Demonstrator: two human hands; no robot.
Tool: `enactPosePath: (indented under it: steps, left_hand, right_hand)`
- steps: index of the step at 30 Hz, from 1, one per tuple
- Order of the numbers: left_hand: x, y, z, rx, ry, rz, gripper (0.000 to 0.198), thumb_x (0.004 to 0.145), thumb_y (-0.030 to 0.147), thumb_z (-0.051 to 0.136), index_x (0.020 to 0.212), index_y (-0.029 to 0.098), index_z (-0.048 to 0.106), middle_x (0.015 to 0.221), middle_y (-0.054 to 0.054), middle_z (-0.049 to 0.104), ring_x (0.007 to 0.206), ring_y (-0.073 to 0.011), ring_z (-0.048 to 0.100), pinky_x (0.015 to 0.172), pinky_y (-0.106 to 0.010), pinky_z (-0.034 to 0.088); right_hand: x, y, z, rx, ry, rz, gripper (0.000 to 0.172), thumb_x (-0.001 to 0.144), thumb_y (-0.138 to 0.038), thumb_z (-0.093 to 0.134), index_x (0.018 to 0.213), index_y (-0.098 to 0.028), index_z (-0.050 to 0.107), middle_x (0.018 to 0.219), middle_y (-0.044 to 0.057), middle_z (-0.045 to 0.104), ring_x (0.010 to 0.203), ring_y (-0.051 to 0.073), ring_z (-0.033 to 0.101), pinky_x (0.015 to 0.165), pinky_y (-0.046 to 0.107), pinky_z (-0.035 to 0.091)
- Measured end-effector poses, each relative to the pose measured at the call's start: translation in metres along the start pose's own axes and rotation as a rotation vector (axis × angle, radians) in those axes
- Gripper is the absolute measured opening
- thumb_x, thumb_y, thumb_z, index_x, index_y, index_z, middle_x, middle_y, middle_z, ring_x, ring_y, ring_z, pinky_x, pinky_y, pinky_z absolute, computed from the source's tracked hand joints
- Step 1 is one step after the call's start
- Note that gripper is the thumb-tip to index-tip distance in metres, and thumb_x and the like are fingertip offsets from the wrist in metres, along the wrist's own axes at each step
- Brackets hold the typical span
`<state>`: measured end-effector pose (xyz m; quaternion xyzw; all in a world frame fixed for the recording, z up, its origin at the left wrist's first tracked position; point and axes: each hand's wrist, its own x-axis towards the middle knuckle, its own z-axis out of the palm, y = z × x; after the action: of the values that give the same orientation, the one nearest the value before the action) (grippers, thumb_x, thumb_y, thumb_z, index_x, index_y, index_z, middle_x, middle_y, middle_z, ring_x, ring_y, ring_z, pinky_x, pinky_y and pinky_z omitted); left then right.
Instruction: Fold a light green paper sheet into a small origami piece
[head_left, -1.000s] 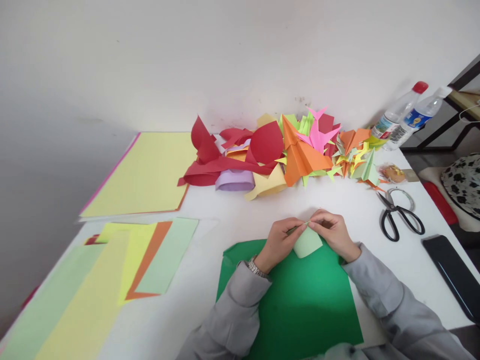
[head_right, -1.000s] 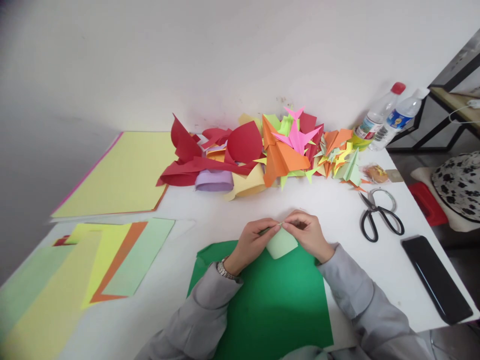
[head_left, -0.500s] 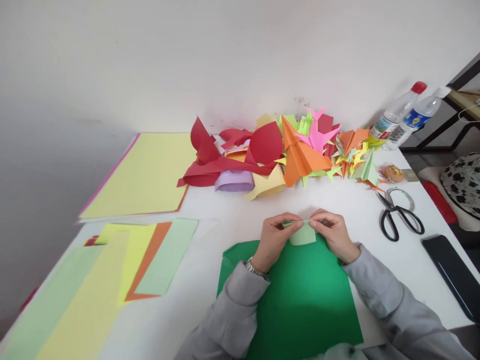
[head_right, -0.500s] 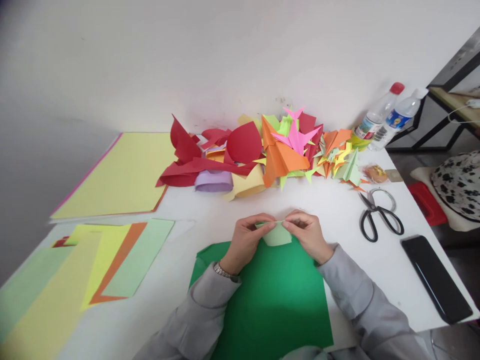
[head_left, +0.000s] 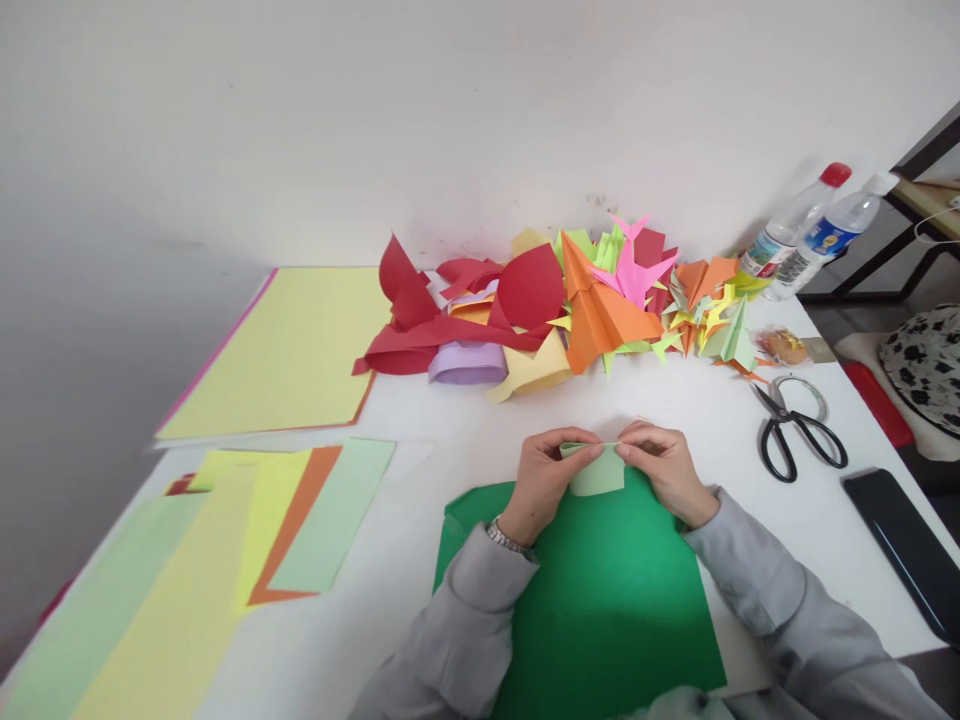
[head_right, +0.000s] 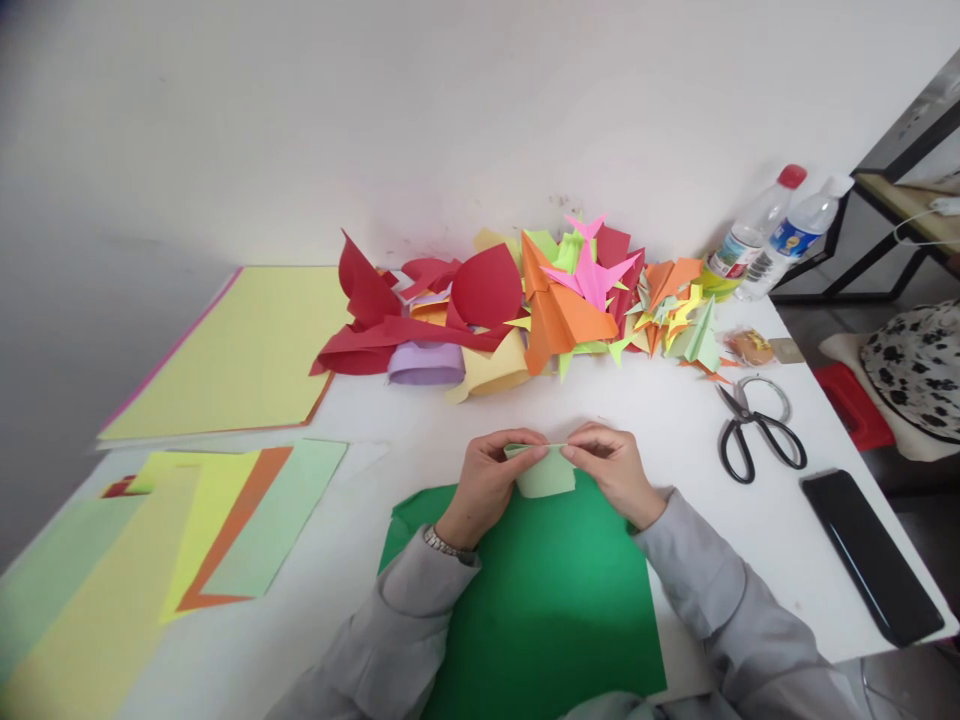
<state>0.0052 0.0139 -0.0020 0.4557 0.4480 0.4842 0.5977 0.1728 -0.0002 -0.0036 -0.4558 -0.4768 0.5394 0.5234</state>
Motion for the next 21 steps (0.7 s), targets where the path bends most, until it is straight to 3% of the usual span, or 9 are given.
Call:
enactPosePath:
  steps: [21]
  left_hand:
    - [-0.0013,0.0024,0.0002,0.076,-0.001,0.053,0.014,0.066,0.030,0.076,0.068,0.017,0.072,0.071,-0.005,0.072,0.071,-0.0183,0.063,0.069,-0.030,0.049]
  right_hand:
    - [0.0006,0.0020,-0.0015,0.025,-0.027,0.003,0.008,0.070,-0.029,0.076,0.072,-0.022,0.072,0.072,0.000,0.064,0.067,0.014,0.057,0.061,0.027,0.045]
